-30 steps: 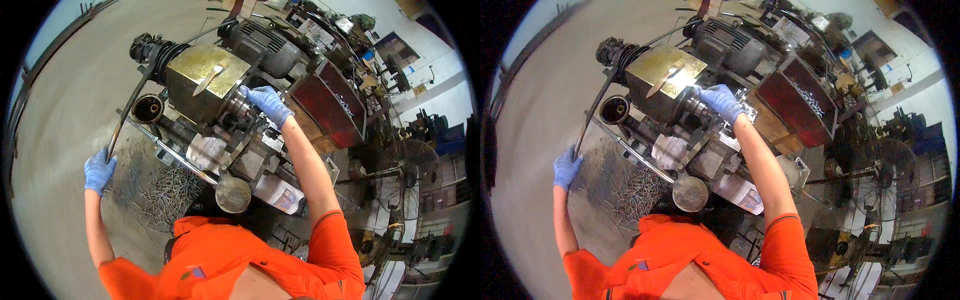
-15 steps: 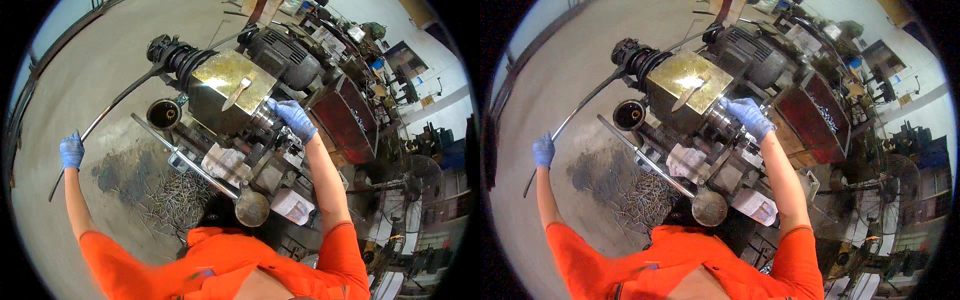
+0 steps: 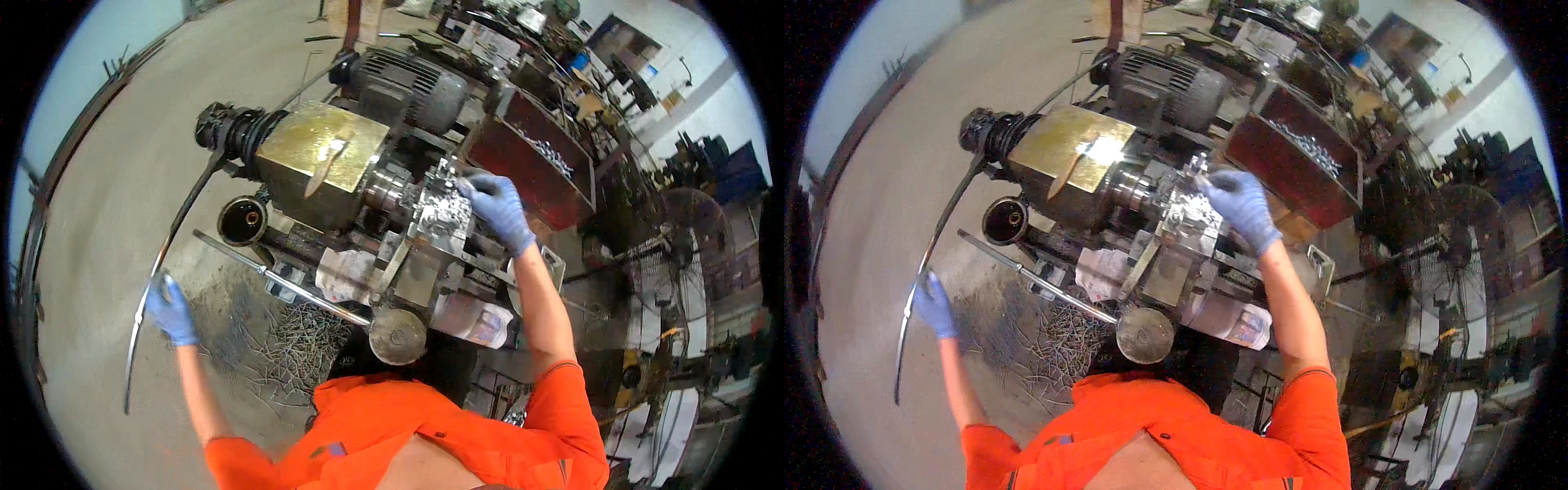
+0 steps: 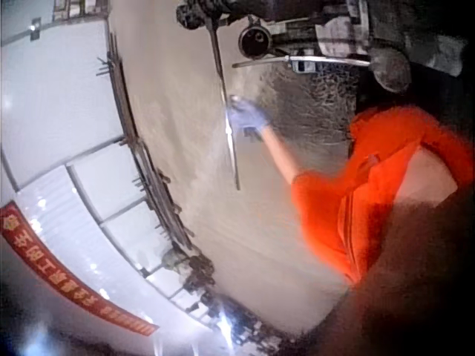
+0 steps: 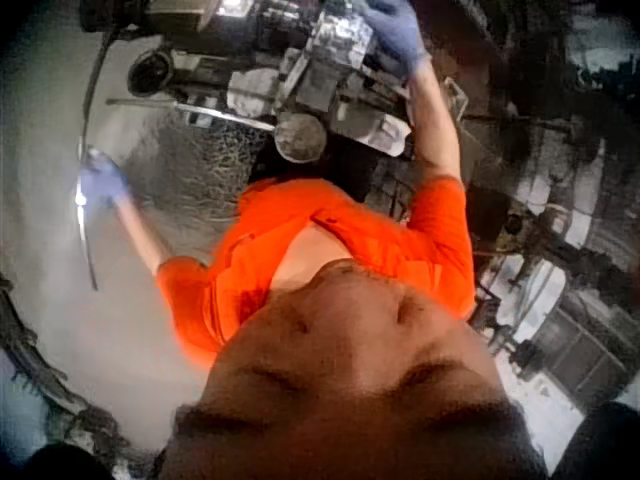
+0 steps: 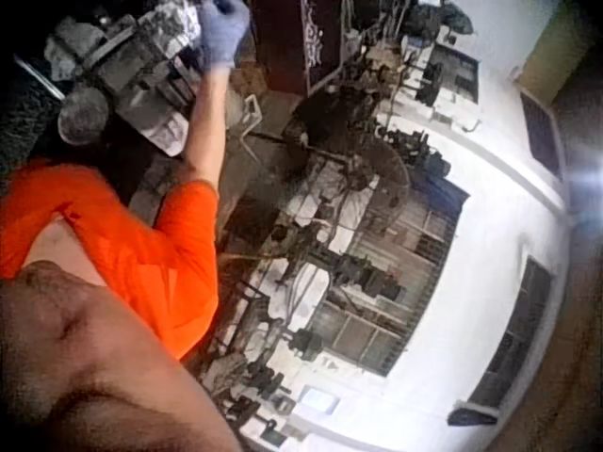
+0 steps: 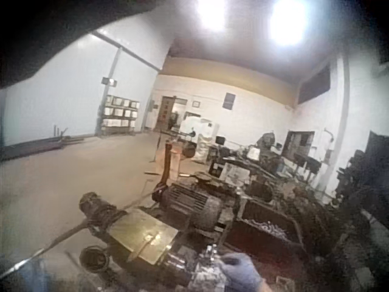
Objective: The person operates a lathe machine to process metal parts, using levers to control the machine and handling cylindrical components by hand.
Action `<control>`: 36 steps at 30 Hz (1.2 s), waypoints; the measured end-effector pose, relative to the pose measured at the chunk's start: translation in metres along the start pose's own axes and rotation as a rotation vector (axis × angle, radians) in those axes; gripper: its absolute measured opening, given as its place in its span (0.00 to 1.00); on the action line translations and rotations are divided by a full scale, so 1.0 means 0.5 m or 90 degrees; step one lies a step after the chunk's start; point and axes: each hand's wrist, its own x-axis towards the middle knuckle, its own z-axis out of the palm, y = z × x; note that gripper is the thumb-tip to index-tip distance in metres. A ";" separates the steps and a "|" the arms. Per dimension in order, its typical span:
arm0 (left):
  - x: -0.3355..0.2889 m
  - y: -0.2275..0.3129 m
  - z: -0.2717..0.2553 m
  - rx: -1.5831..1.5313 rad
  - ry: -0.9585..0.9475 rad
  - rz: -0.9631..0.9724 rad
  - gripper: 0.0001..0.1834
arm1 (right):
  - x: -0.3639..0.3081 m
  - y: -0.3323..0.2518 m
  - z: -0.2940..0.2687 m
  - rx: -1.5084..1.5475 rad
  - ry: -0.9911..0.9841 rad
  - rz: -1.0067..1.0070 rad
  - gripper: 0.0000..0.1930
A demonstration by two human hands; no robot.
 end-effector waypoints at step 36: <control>0.084 0.552 0.128 -0.008 -0.235 0.190 0.28 | -0.639 0.673 -0.385 -0.640 0.063 0.606 0.23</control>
